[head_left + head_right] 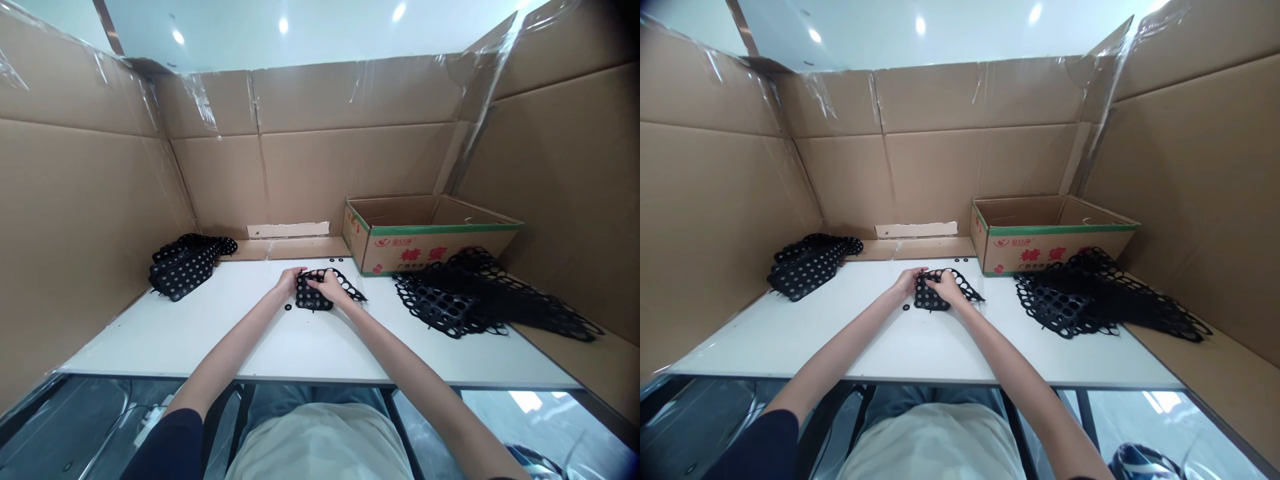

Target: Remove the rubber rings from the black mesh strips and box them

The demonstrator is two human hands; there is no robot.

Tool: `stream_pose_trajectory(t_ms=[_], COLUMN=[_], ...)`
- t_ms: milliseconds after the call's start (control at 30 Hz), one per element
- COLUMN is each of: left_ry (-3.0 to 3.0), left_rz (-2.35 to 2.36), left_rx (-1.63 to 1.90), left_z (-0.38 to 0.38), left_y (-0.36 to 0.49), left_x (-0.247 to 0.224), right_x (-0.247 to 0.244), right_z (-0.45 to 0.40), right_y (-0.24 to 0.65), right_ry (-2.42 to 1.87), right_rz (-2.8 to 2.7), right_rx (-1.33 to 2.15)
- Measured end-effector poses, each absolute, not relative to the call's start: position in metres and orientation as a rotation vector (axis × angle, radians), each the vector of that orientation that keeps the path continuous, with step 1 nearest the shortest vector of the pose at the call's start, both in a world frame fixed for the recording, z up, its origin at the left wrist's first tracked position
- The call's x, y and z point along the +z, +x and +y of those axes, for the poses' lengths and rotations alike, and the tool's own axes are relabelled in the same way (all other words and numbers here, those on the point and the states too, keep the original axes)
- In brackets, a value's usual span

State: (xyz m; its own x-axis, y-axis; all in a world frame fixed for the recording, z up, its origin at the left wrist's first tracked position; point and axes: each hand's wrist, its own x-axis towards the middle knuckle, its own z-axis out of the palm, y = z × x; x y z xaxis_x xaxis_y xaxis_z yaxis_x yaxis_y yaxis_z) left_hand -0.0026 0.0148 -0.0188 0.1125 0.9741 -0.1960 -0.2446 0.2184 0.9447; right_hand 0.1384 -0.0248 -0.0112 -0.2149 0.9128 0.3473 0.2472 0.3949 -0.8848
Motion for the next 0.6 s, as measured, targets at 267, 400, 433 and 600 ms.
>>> stream_pose_trajectory(t_ms=[267, 400, 433, 600], left_ry=[1.513, 1.898, 1.988, 2.327], left_rz=[1.163, 1.265, 1.25, 0.918], left_rx=[1.252, 1.269, 1.288, 1.247], left_z=[0.009, 0.0, -0.003, -0.015], left_y=[0.001, 0.002, 0.003, 0.007], left_x=[-0.02, -0.016, -0.014, -0.004], right_x=[-0.023, -0.024, -0.025, -0.024], right_z=[-0.013, -0.008, -0.007, -0.007], right_y=[0.15, 0.151, 0.151, 0.152], right_ry=[-1.0, -0.945, -0.929, -0.829], right_rz=[-1.261, -1.203, -1.193, -1.298], right_rx=[1.454, 1.545, 1.557, 1.489])
